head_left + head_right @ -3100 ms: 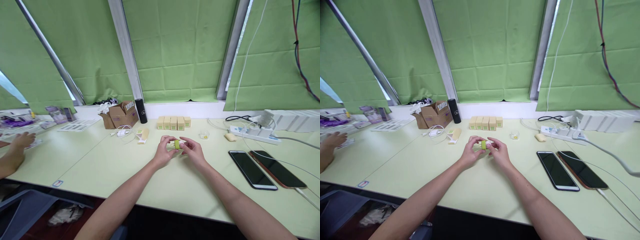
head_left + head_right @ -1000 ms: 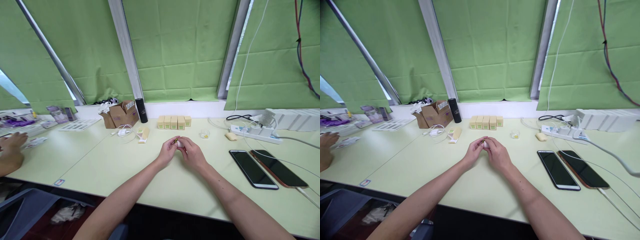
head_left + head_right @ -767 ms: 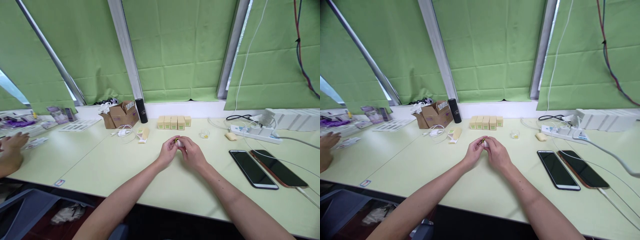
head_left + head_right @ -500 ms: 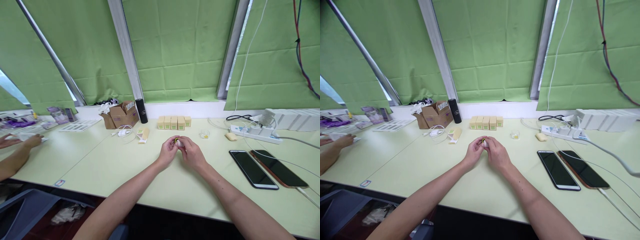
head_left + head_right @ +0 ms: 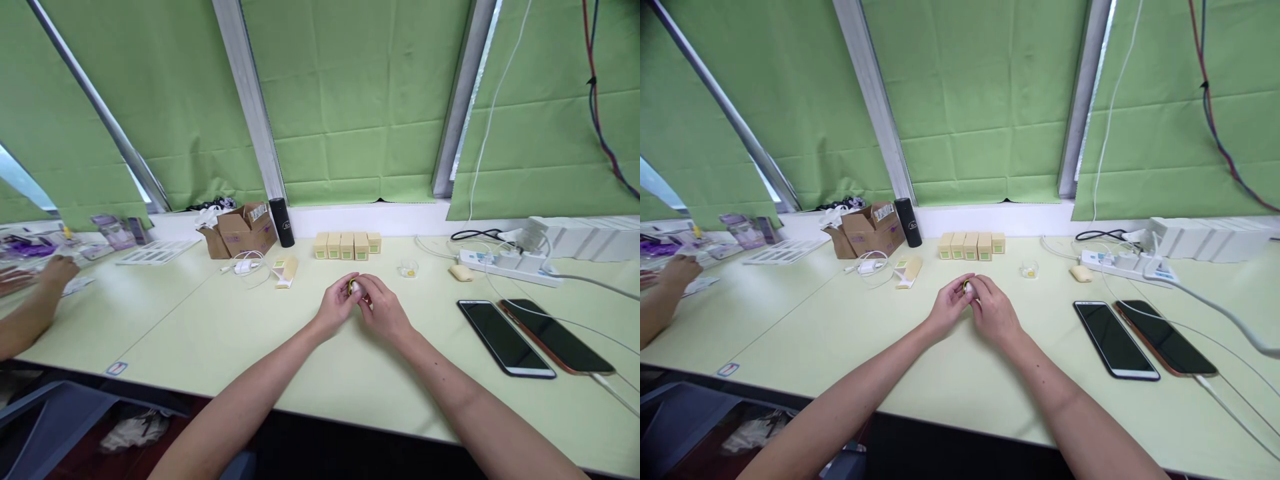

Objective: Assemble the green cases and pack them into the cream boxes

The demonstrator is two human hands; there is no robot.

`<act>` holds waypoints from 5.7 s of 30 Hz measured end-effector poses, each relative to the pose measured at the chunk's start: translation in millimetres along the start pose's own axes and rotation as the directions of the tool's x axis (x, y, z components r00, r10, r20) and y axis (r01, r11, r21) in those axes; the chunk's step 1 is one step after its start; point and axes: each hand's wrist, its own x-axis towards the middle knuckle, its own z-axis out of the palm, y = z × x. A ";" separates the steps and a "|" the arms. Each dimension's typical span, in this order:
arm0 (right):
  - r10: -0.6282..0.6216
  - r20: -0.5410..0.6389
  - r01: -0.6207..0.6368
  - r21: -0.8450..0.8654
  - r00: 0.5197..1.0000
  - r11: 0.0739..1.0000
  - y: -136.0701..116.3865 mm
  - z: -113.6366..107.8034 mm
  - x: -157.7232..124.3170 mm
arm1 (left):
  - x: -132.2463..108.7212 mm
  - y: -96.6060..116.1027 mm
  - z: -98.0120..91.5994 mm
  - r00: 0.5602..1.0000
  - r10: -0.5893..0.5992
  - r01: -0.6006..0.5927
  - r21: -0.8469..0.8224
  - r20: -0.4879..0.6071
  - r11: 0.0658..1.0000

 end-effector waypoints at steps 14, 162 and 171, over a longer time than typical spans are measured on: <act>-0.016 -0.045 0.017 0.011 0.999 1.000 2.2 2.0 0.0 | 2.5 -2.1 -1.0 0.998 -0.046 0.045 -0.038 -0.032 0.998; 0.569 0.366 -0.623 0.695 0.736 0.359 14.6 -10.5 10.5 | 19.7 1.0 -29.3 0.915 -0.048 0.093 0.093 -0.401 0.991; 0.576 0.502 -0.596 0.802 0.645 -0.031 13.1 -14.4 10.3 | 20.0 -3.4 -30.8 0.915 -0.054 0.100 0.095 -0.399 0.990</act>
